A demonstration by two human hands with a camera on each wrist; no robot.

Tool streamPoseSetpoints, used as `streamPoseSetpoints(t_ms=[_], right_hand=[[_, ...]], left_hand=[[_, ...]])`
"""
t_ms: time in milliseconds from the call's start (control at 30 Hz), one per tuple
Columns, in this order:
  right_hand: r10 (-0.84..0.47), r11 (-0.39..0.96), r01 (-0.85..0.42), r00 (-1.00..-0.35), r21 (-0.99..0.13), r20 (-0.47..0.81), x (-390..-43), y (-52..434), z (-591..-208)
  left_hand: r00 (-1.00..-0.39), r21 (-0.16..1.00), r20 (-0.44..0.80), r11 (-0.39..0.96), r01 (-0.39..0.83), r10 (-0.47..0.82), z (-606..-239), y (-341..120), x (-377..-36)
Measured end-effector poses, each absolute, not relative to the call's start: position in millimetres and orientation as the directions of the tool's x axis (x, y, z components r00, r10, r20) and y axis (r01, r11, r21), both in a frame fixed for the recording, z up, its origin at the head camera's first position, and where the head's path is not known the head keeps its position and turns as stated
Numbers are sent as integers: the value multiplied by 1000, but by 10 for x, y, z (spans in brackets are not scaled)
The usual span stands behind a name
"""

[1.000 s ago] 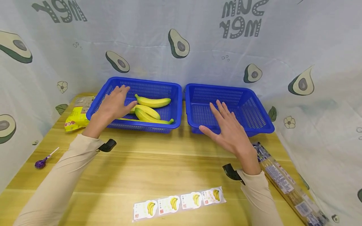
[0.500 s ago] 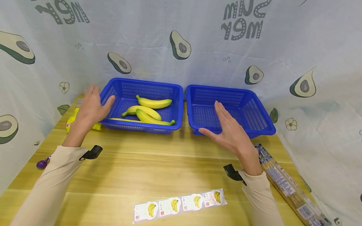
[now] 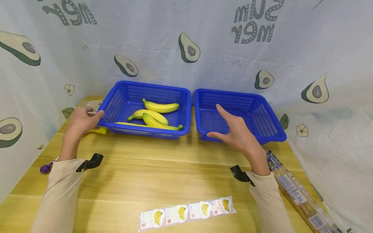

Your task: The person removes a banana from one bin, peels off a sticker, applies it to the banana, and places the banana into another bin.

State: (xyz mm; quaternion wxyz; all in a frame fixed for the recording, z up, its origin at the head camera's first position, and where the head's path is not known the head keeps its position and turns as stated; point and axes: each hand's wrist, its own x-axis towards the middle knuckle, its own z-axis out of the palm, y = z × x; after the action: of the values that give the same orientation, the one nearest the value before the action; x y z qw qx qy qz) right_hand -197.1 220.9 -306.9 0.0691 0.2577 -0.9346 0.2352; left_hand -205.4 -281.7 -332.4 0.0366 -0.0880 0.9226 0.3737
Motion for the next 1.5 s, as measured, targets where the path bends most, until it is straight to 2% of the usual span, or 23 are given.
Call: streamPoseSetpoints(t_ms=[200, 367, 667, 900, 1000, 1167, 1500], right_hand=[[-507, 705, -572, -820, -419, 265, -2104, 2131, -2985], [-538, 585, -583, -799, -563, 268, -2239, 2023, -2959], [-551, 439, -539, -794, -719, 259, -2533, 1809, -2940], [-581, 257, -472, -773, -843, 256, -2869, 1564, -2937], [-600, 204, -440, -762, -874, 244, -3002, 1489, -2987], [-617, 189, -360, -768, -914, 174, -3197, 1392, -3051], [-654, 207, -289, -752, -935, 88, -3559, 1217, -3216]], left_hand=[[-965, 833, -220, 487, -262, -142, -3349, -2879, -2029], [-959, 902, -225, 335, -273, -174, -3384, -2878, -2039], [-945, 916, -266, 256, -309, -191, -3436, -2956, -2073], [-944, 930, -286, 189, -315, -166, -3498, -3017, -2093], [-941, 943, -307, 92, -321, -141, -3538, -3046, -2105], [-938, 940, -336, -100, -327, -89, -3618, -3108, -2139], [-924, 843, -380, -394, -366, 43, -3742, -3217, -2177]])
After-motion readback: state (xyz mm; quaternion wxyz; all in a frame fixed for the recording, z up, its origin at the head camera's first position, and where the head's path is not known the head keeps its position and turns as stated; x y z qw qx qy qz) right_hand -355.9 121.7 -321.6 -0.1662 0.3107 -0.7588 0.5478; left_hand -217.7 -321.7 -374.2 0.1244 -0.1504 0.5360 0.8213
